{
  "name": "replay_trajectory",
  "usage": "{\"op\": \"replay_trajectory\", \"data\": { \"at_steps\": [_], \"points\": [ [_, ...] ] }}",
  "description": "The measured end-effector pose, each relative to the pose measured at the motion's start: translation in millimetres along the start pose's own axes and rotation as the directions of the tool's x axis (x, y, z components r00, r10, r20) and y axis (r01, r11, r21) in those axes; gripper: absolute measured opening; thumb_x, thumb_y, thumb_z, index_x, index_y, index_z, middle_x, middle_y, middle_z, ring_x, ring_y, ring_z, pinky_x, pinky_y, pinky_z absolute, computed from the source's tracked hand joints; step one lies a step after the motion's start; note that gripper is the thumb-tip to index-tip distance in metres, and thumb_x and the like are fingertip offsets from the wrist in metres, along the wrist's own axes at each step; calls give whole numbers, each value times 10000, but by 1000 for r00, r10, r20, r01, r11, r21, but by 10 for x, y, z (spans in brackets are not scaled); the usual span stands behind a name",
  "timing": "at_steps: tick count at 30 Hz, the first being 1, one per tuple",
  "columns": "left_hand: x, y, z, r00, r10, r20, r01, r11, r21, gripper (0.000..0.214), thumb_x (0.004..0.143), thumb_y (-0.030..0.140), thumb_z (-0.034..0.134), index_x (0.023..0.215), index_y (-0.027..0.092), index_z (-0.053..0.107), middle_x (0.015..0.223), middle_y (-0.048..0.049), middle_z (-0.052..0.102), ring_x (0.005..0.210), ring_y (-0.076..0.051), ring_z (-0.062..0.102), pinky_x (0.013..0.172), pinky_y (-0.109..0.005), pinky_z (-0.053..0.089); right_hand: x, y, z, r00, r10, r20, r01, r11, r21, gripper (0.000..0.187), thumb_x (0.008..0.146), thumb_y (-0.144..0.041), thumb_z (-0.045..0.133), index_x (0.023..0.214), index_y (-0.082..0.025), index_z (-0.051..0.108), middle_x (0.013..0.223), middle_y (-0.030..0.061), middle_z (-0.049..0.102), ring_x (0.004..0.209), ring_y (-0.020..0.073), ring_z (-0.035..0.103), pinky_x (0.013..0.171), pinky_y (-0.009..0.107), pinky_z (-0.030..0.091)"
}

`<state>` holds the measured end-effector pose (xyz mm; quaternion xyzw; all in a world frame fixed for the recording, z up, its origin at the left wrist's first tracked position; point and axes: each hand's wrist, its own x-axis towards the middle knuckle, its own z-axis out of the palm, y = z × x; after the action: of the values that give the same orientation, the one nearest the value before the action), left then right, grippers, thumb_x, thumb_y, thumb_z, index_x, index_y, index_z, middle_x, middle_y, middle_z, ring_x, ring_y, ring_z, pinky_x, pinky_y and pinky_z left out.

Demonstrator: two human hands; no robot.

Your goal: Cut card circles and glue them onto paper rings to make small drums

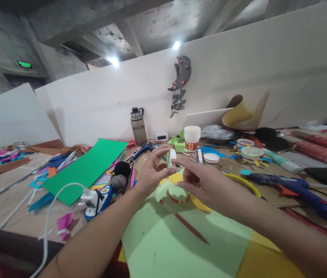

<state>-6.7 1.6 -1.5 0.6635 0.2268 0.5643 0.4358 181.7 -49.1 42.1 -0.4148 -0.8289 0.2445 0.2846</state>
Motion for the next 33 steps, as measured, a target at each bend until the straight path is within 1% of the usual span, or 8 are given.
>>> {"op": "replay_trajectory", "data": {
  "at_steps": [2,5,8,12,17,24,28,33],
  "points": [
    [-7,-6,-5,1000,24,12,-23,999,-28,505,716,266,787,1187,275,604,1421,-78,489,1329,-269,435,919,-312,482,-1,4,3,1000,-1,4,1,1000,-9,525,891,-257,550,1407,-223,458,711,-32,613,614,137,525,591,270,405],
    [-16,-33,-10,999,48,4,-47,996,-70,424,797,326,712,1197,252,591,1359,-91,548,1285,-253,485,1019,-360,425,-3,5,2,1000,-6,4,6,1000,-13,531,887,-251,556,1408,-218,462,730,-21,626,637,144,538,616,280,411],
    [-15,-59,-17,999,46,-22,-47,996,-74,358,817,302,694,1156,245,594,1308,-81,587,1257,-236,514,1071,-384,379,-6,-5,0,1000,-3,7,3,1000,-7,535,884,-242,560,1410,-219,466,737,-15,634,641,146,543,618,279,409],
    [-11,-47,-19,997,67,-28,-68,997,-35,365,817,256,696,1163,247,579,1297,-74,592,1239,-212,530,1074,-368,383,-3,-5,8,1000,-8,15,8,1000,-21,518,879,-227,566,1391,-211,491,721,-18,630,624,142,527,601,271,395],
    [-14,17,-6,997,75,-14,-74,996,48,409,834,258,676,1223,229,551,1350,-101,563,1286,-216,501,1059,-355,405,0,16,19,999,-32,17,32,999,-21,511,874,-220,573,1380,-216,505,695,-30,624,606,133,514,596,258,392],
    [-20,29,-4,994,111,10,-111,992,67,395,829,264,669,1203,230,547,1344,-110,550,1296,-223,489,1047,-371,421,7,30,37,999,-31,33,33,999,-44,515,874,-225,571,1385,-211,510,698,-23,640,603,130,532,590,255,396],
    [-23,20,-3,993,120,18,-121,990,70,418,821,280,674,1214,234,537,1337,-115,543,1295,-231,487,1057,-386,411,12,60,63,999,-39,12,40,998,-45,489,875,-241,573,1361,-204,537,689,-17,654,594,133,535,578,257,401],
    [-31,30,-7,997,83,-1,-82,993,82,423,813,345,679,1198,220,555,1343,-134,537,1303,-260,479,1063,-404,401,-1,29,37,998,-39,-42,37,998,-52,394,872,-255,587,1259,-198,625,690,6,680,590,144,556,574,266,417]
  ]
}}
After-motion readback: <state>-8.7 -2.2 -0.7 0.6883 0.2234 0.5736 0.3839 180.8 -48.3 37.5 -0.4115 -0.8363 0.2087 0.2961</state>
